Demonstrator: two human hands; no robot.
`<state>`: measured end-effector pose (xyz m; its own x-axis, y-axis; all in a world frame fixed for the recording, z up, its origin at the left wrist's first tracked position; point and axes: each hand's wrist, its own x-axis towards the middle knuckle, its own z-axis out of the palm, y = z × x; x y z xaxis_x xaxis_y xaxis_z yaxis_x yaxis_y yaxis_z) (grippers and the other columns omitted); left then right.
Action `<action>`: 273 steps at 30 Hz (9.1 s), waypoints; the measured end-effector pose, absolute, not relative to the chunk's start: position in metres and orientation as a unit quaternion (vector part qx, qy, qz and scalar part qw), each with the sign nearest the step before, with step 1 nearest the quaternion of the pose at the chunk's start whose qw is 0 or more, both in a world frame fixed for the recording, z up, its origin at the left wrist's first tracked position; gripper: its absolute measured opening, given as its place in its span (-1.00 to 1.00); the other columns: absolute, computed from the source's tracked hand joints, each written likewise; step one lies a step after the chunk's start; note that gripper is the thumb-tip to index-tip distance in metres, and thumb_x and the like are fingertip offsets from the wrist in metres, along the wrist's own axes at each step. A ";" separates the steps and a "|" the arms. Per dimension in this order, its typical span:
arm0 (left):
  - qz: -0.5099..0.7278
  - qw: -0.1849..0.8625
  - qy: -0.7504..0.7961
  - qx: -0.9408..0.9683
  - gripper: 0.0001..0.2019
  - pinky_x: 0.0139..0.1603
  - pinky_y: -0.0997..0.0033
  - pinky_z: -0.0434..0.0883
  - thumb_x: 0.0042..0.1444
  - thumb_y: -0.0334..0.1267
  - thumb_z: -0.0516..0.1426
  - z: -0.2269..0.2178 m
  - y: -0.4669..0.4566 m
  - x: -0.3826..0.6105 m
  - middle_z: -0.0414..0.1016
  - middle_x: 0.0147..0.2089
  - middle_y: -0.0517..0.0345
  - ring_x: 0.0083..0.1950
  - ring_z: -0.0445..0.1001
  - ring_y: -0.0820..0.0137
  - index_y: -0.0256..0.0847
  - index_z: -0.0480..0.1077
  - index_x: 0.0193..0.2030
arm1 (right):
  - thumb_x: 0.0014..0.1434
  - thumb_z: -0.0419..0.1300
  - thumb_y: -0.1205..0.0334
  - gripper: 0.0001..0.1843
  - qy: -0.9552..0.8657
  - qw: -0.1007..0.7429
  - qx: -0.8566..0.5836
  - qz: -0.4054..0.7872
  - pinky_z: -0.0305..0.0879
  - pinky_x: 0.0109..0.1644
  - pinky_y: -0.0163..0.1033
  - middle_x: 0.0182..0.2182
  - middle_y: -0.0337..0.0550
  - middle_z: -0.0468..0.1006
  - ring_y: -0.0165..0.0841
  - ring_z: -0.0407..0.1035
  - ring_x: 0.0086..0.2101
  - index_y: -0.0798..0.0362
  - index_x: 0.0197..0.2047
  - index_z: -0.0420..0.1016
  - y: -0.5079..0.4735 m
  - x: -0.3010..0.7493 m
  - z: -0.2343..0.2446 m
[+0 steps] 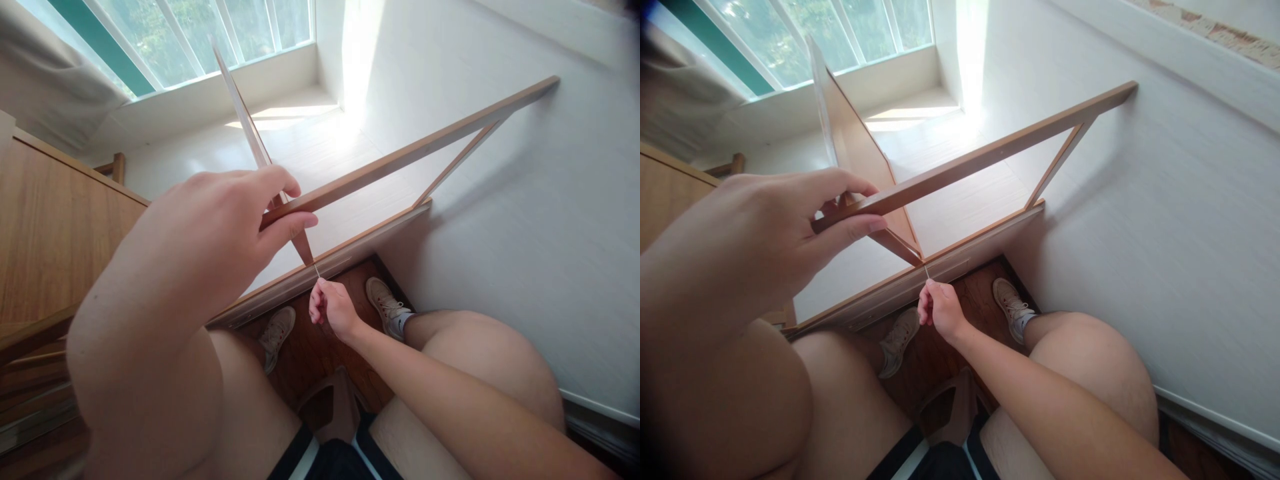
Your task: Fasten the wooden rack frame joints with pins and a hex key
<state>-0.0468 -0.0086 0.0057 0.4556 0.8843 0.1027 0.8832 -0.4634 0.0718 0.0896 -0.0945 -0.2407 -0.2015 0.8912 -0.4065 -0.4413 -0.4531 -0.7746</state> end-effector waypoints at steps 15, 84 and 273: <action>0.066 0.000 0.517 0.854 -0.74 -0.37 0.40 0.12 0.30 0.10 0.07 0.004 -0.009 -0.046 0.50 -0.41 0.27 -0.46 0.32 0.36 0.04 0.45 -0.12 | 0.28 0.11 -0.17 -0.49 -0.260 0.474 -0.446 0.713 -0.02 -0.64 -0.39 -0.77 -0.31 0.34 -0.49 0.17 -0.74 0.03 -0.53 0.31 -0.097 0.087 -0.242; 0.050 0.006 0.531 0.846 -0.64 -0.31 0.22 0.30 0.30 0.16 -0.01 0.005 -0.009 -0.045 0.57 -0.34 0.19 -0.35 0.46 0.19 0.07 0.48 -0.06 | 0.46 -0.07 0.07 -0.51 -0.606 0.263 -0.665 0.347 -0.14 -0.35 -0.20 -0.58 -0.16 0.41 -0.33 0.19 -0.54 -0.01 -0.48 0.38 -0.094 0.102 -0.234; 0.066 -0.007 0.527 0.847 -0.66 -0.26 0.20 0.28 0.28 0.19 0.03 0.002 -0.009 -0.048 0.42 -0.44 0.19 -0.41 0.40 0.22 0.07 0.49 -0.11 | 0.49 -0.11 0.17 -0.51 -0.724 0.041 -0.661 0.194 0.12 -0.36 -0.28 -0.37 0.00 0.71 -0.22 0.61 -0.35 0.07 -0.27 0.61 -0.090 0.102 -0.217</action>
